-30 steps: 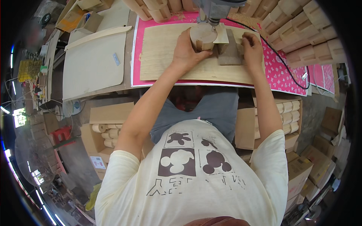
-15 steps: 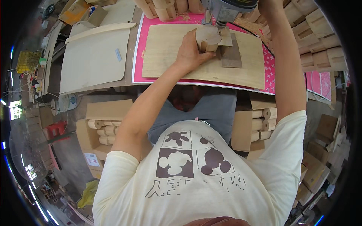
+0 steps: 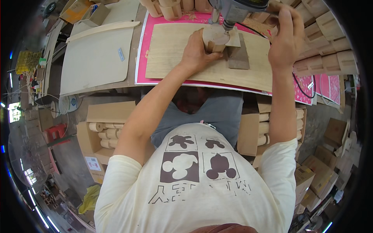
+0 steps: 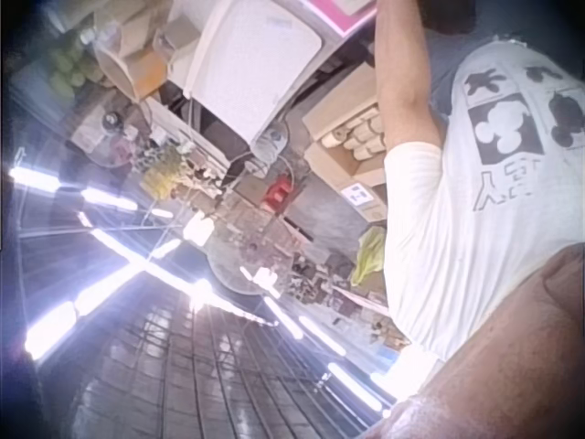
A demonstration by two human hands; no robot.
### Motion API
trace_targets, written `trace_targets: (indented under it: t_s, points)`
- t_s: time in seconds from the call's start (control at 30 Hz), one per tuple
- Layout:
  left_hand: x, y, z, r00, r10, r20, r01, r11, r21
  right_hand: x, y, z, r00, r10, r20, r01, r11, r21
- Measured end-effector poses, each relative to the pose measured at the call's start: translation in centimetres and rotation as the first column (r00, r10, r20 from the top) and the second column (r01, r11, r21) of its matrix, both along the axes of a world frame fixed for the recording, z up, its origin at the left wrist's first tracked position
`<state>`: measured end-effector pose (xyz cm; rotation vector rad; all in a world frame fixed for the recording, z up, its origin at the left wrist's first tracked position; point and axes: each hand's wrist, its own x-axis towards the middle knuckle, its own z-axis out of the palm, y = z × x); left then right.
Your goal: Operator uses a vertical router/drill press to process small cylindrical wooden blocks.
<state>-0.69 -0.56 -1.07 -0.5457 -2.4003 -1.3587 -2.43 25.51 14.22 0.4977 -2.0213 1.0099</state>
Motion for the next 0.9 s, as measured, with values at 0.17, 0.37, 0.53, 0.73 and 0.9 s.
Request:
trace_targets:
  t_s: [0.17,0.37,0.53,0.73,0.9]
  points:
    - [0.3,0.6,0.3,0.999,0.008,0.041,-0.008,1.0,-0.008,3.2,-1.9,-3.2,0.953,0.277,-0.123,-0.303,0.866,-0.399]
    - [0.2,0.5,0.0,0.998,-0.004,0.063,0.006,1.0,-0.03,1.5,-0.6,-2.6,0.98,0.151,-0.13,-0.178,0.955,-0.238]
    - [0.7,0.0,0.4,0.996,-0.018,0.088,0.018,1.0,0.007,-3.0,-2.8,3.9,0.971,0.229,-0.068,-0.238,0.901,-0.362]
    - [0.4,0.3,0.3,0.996,-0.014,0.085,0.013,1.0,0.016,-7.2,-2.0,6.1,0.837,0.43,0.337,-0.213,0.825,-0.523]
    - [-0.3,0.0,0.3,0.996,-0.027,0.085,0.022,0.998,0.057,-7.1,-0.5,2.4,0.966,0.234,0.115,-0.171,0.903,-0.395]
